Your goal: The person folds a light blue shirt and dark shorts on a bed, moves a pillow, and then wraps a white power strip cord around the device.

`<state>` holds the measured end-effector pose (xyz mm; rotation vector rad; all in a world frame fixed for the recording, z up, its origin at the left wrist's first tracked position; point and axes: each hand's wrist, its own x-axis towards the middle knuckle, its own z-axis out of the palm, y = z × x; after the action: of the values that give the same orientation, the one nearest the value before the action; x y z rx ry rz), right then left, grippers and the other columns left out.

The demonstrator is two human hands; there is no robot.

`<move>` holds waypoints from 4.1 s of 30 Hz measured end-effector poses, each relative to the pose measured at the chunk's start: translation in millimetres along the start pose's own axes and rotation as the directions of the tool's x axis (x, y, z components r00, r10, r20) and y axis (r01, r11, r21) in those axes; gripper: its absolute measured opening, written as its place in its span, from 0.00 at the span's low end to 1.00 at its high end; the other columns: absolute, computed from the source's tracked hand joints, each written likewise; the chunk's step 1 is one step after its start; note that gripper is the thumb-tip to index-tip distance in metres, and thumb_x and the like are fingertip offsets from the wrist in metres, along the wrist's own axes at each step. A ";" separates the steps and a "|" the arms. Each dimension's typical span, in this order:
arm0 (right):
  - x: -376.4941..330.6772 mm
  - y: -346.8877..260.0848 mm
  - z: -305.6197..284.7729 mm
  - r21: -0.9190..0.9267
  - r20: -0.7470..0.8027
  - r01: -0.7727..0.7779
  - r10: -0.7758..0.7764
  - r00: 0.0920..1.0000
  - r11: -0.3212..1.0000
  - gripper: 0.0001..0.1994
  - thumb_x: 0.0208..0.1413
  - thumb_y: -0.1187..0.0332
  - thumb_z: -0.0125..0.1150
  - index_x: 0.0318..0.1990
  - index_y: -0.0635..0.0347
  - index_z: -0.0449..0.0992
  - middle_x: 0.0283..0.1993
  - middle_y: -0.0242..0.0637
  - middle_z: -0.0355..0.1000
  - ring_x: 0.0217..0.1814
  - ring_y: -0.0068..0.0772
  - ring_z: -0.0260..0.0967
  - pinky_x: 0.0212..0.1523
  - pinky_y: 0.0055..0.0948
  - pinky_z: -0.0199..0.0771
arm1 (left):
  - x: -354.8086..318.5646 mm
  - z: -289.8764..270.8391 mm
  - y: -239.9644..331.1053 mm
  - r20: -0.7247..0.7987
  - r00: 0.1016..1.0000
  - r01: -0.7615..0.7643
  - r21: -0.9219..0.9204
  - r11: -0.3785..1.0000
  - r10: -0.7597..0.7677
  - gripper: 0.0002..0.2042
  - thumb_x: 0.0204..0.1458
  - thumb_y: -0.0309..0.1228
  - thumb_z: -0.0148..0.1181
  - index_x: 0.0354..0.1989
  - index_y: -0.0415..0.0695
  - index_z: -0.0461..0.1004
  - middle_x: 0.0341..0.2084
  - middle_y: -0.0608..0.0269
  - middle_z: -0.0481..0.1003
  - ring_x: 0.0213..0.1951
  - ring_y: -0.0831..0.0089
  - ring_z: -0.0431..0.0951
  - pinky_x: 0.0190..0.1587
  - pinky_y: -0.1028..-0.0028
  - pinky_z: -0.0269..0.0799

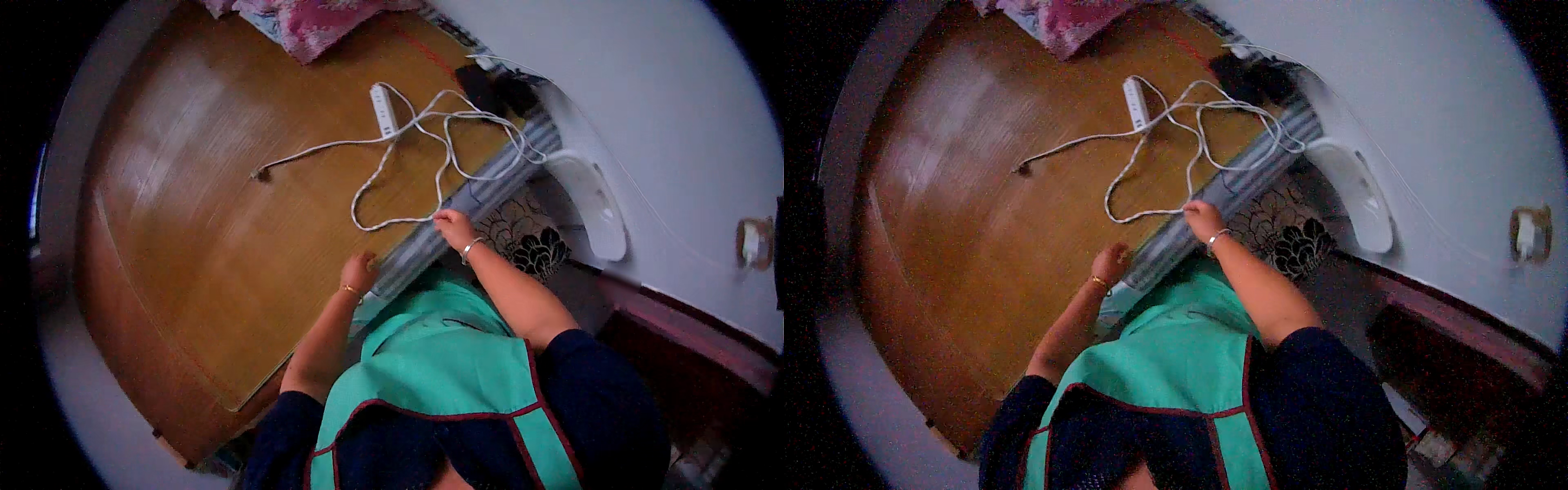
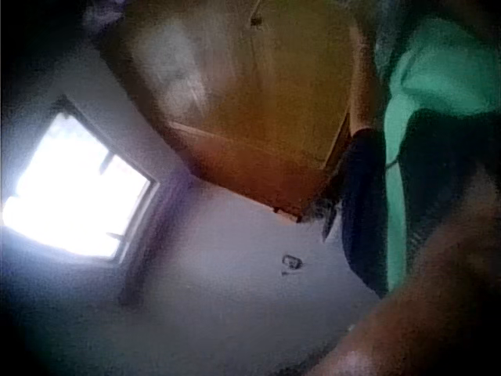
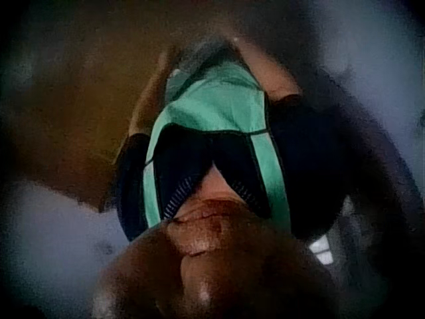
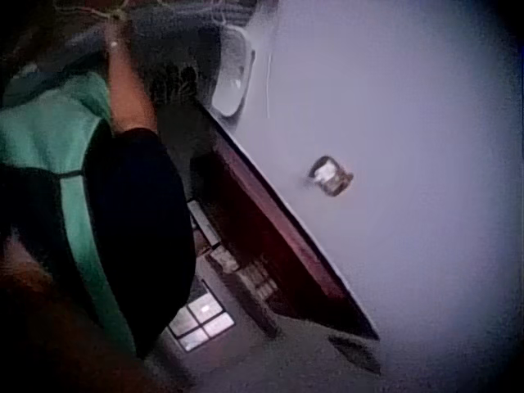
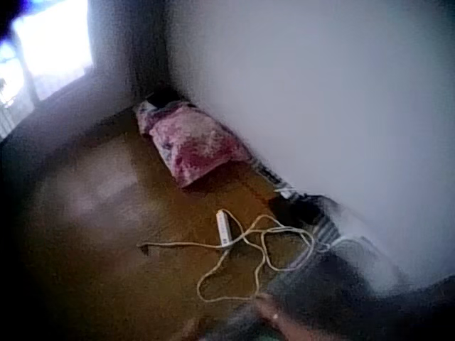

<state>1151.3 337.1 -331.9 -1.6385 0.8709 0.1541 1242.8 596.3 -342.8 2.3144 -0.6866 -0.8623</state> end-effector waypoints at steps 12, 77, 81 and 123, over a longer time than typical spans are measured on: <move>-62.3 20.1 9.1 0.353 0.237 -0.369 0.300 0.924 0.860 0.09 0.49 0.68 0.51 0.38 0.58 0.67 0.32 0.33 0.68 0.30 0.25 0.67 0.26 0.21 0.66 | -192.9 60.9 -156.7 -0.063 0.688 0.382 -0.815 0.435 -0.723 0.15 0.40 0.30 0.58 0.38 0.37 0.72 0.28 0.60 0.74 0.31 0.71 0.74 0.34 0.74 0.69; -13.4 -357.4 1205.0 -0.456 0.687 0.854 -0.709 0.159 -0.251 0.23 0.41 0.62 0.56 0.48 0.54 0.62 0.54 0.41 0.57 0.57 0.41 0.52 0.50 0.47 0.55 | -322.2 -532.6 -749.0 -0.655 0.643 -0.156 -0.619 0.770 -0.397 0.26 0.46 0.25 0.49 0.56 0.37 0.50 0.53 0.48 0.56 0.55 0.59 0.58 0.55 0.68 0.54; 61.8 -383.8 1262.7 -0.665 0.605 0.724 -0.702 0.376 -0.186 0.28 0.45 0.63 0.51 0.56 0.52 0.54 0.62 0.35 0.47 0.65 0.39 0.40 0.56 0.55 0.44 | -256.0 -547.8 -766.0 -0.776 0.594 -0.167 -0.376 0.912 -0.211 0.30 0.44 0.25 0.51 0.57 0.37 0.48 0.57 0.47 0.49 0.58 0.55 0.51 0.58 0.66 0.47; -267.5 -18.0 460.1 -0.901 0.106 0.032 0.148 0.983 0.433 0.20 0.49 0.64 0.45 0.52 0.53 0.63 0.59 0.38 0.54 0.59 0.40 0.53 0.56 0.48 0.50 | -370.9 -114.1 -476.7 -0.230 0.924 0.290 -0.098 0.952 -0.305 0.27 0.33 0.33 0.62 0.47 0.41 0.65 0.51 0.47 0.58 0.51 0.57 0.61 0.52 0.63 0.57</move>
<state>1135.5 868.5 -300.7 -2.5559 0.7280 0.9606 1202.5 1203.0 -432.4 2.4497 -0.2017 -0.6985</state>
